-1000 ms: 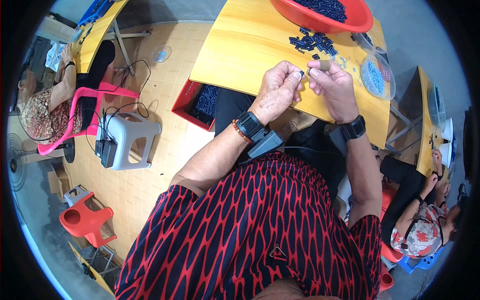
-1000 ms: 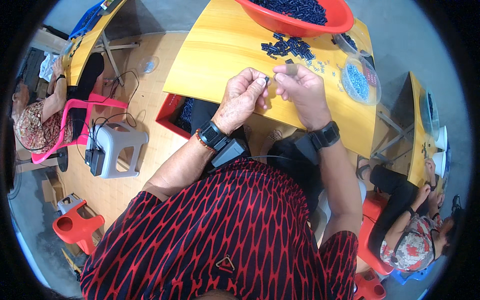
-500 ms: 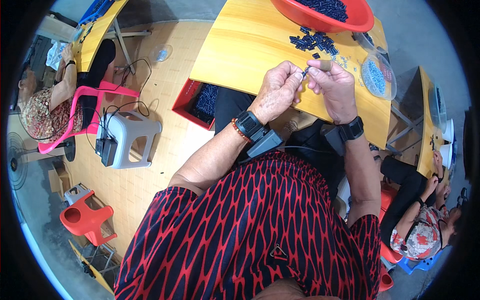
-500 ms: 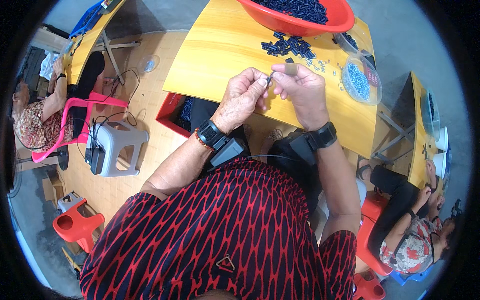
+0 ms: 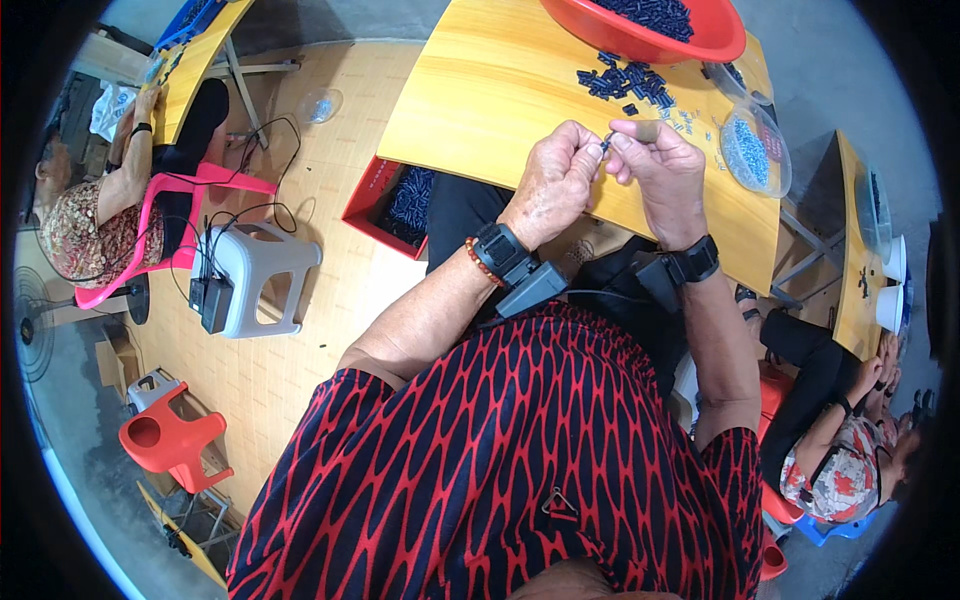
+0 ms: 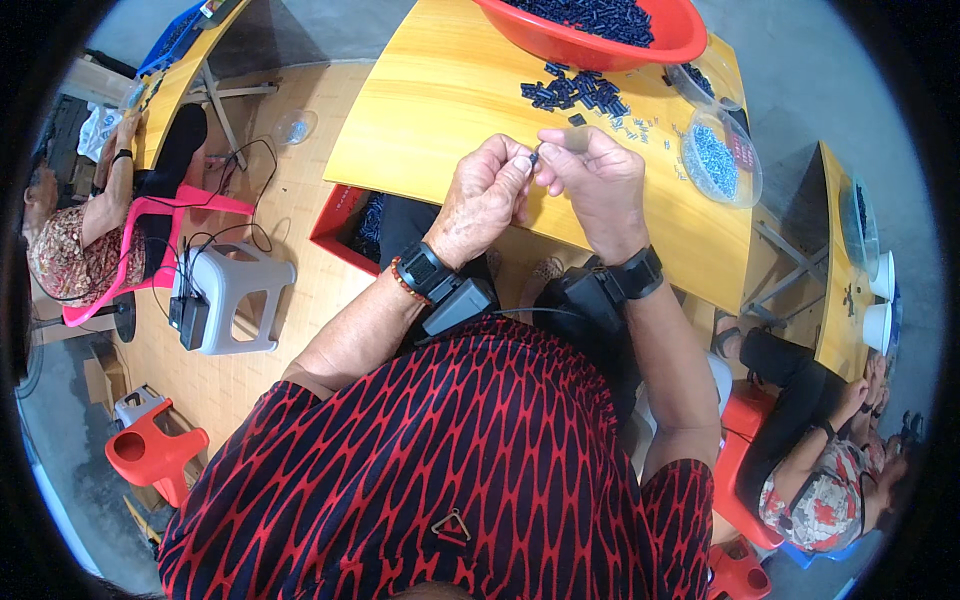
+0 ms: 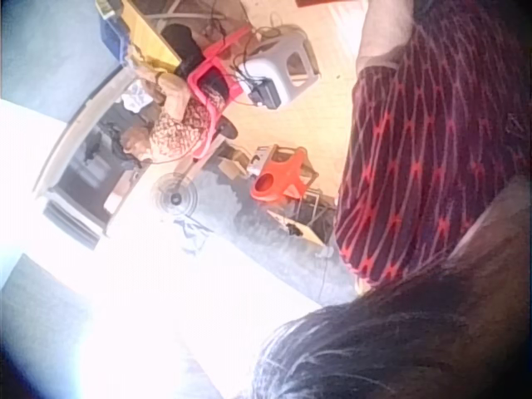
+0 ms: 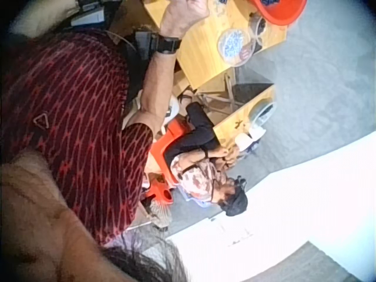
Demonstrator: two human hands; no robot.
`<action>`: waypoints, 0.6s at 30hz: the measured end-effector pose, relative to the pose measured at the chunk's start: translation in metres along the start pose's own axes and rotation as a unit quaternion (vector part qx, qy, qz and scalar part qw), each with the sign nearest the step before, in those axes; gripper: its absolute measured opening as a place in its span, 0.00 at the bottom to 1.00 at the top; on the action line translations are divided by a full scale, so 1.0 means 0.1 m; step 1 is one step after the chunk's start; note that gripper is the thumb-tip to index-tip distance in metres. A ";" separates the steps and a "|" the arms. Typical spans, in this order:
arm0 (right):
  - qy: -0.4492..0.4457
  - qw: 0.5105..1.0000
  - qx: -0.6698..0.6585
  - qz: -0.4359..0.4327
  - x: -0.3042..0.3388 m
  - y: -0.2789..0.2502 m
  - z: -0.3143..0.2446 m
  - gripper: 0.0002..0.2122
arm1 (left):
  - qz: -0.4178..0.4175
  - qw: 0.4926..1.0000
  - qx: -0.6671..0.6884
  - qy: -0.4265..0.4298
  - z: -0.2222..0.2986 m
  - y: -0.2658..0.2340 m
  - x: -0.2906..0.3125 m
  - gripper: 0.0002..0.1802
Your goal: Assembling small blue plastic pieces into larger components at a workbench.
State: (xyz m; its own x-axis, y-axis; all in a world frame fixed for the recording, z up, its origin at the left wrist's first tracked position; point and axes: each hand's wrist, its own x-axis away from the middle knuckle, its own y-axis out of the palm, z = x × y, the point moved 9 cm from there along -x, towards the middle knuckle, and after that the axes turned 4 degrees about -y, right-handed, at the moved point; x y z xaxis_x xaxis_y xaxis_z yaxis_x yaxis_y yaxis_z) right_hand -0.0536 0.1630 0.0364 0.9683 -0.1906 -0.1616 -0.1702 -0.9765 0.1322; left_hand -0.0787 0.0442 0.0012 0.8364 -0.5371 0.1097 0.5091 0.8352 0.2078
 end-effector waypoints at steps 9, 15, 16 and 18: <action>-0.004 1.000 0.011 -0.002 -0.01 -0.01 -0.02 0.07 | 0.000 1.000 0.004 0.027 0.01 0.00 -0.01 0.11; -0.001 1.000 0.000 0.009 0.01 -0.03 -0.02 0.07 | 0.001 1.000 -0.013 0.021 0.00 0.00 -0.03 0.10; 0.002 1.000 -0.002 0.017 0.01 -0.03 -0.02 0.07 | 0.001 0.999 -0.012 0.030 0.04 0.01 -0.02 0.10; -0.002 1.000 0.009 0.019 0.00 -0.03 -0.03 0.07 | 0.000 0.999 -0.011 0.039 0.07 0.02 -0.01 0.10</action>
State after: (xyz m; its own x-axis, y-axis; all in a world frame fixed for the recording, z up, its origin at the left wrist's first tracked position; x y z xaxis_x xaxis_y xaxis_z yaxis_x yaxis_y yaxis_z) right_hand -0.0530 0.1660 0.0386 0.9604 -0.2277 -0.1609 -0.2098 -0.9703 0.1206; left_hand -0.0804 0.0456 0.0083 0.8492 -0.5270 0.0341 0.5127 0.8382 0.1861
